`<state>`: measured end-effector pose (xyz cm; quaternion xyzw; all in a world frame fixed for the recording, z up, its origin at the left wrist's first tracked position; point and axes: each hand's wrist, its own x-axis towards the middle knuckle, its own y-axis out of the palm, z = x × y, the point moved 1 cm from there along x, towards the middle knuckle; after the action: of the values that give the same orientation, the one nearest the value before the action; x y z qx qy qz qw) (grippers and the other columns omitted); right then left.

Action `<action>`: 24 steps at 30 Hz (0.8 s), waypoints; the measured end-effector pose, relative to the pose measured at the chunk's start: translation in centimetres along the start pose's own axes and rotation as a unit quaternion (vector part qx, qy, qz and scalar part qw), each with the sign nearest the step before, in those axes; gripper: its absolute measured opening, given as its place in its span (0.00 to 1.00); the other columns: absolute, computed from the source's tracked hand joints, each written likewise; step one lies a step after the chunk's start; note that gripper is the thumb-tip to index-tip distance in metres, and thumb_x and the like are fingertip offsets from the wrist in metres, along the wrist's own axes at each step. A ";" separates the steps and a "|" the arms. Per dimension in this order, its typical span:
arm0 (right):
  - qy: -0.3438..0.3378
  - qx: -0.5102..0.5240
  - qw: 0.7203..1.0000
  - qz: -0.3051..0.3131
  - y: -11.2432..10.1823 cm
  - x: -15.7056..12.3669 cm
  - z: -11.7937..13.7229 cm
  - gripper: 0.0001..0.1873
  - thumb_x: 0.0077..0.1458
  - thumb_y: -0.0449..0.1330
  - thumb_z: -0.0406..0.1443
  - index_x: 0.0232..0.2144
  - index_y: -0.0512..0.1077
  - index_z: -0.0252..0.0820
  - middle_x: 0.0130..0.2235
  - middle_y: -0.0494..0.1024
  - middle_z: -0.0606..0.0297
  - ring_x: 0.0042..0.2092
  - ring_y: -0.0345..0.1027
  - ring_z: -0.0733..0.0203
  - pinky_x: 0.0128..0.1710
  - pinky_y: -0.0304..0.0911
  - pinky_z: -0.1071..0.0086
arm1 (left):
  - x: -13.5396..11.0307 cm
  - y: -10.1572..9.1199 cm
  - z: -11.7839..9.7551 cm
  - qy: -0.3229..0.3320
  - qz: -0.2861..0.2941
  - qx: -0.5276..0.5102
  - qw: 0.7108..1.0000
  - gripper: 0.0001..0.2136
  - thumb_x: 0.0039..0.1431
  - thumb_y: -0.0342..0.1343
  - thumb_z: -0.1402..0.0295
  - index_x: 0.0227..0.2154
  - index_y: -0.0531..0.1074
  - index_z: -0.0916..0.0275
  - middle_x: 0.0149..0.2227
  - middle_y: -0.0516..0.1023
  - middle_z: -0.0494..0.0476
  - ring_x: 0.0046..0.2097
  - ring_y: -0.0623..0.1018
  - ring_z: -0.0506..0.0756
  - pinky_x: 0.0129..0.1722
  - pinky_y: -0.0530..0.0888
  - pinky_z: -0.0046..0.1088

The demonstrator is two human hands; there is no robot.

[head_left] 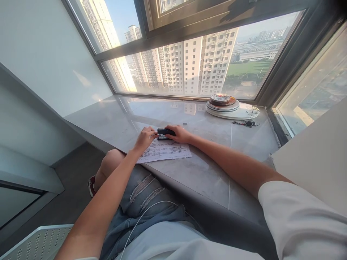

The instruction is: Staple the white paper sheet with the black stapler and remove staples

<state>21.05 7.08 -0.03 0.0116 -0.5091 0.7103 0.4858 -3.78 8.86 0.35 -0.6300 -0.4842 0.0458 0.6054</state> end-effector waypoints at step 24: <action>0.005 0.006 1.000 0.004 -0.2 -0.1 0.4 0.19 0.64 0.58 0.45 0.50 0.72 0.40 0.42 0.81 0.58 0.40 0.71 0.56 0.41 0.61 0.67 | -1.7 -2.4 -1.3 -0.274 -0.011 -0.117 0.955 0.21 0.49 0.66 0.74 0.49 0.81 0.61 0.41 0.86 0.60 0.44 0.83 0.61 0.49 0.77 0.40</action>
<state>21.06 6.76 0.29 0.0087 -0.5026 0.7153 0.4855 -5.19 6.32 1.69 -0.6544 -0.6404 0.1530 0.3719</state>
